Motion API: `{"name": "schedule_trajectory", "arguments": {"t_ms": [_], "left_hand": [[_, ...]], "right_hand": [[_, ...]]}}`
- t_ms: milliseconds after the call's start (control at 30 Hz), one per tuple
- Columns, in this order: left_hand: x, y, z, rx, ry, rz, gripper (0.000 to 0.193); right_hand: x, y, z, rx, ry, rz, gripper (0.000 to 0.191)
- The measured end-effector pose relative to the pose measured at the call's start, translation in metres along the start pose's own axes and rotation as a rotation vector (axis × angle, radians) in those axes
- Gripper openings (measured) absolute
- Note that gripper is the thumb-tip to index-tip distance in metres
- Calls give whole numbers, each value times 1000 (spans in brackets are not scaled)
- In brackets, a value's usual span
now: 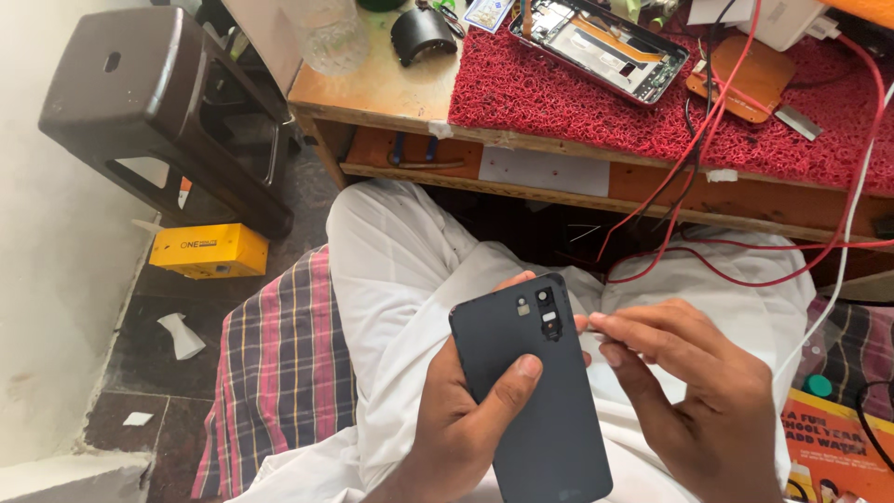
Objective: The person uses a small metal tool to pry and scrape around the camera module area on the back of a smartphone. They briefly handle a small rectangular component and continue working on the phone's rear casing.
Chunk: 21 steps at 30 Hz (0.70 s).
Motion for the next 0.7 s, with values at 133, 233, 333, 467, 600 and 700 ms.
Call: {"name": "schedule_trajectory", "arguments": {"t_ms": [133, 233, 333, 467, 600, 700], "left_hand": [[-1, 0, 2, -17, 8, 36, 58], [-1, -1, 4, -14, 39, 67, 57], [-2, -1, 3, 0, 80, 104, 56], [-2, -2, 2, 13, 112, 118, 56], [-3, -3, 2, 28, 135, 137, 55], [0, -3, 4, 29, 114, 128, 55]], "right_hand": [[2, -2, 0, 4, -14, 85, 27], [3, -2, 1, 19, -19, 110, 25], [4, -3, 5, 43, -3, 143, 25], [2, -7, 8, 55, 97, 177, 22], [1, -9, 11, 47, 195, 180, 17], [0, -12, 12, 31, 241, 183, 15]]}}
Point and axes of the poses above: each hand's wrist, its own y-axis towards the middle knuckle, its own z-axis out of the palm, x = y × z, the point moved 4 cm from there along y, towards the middle knuckle, and after that the axes turned 13 degrees about -y, right-handed, at the moved point
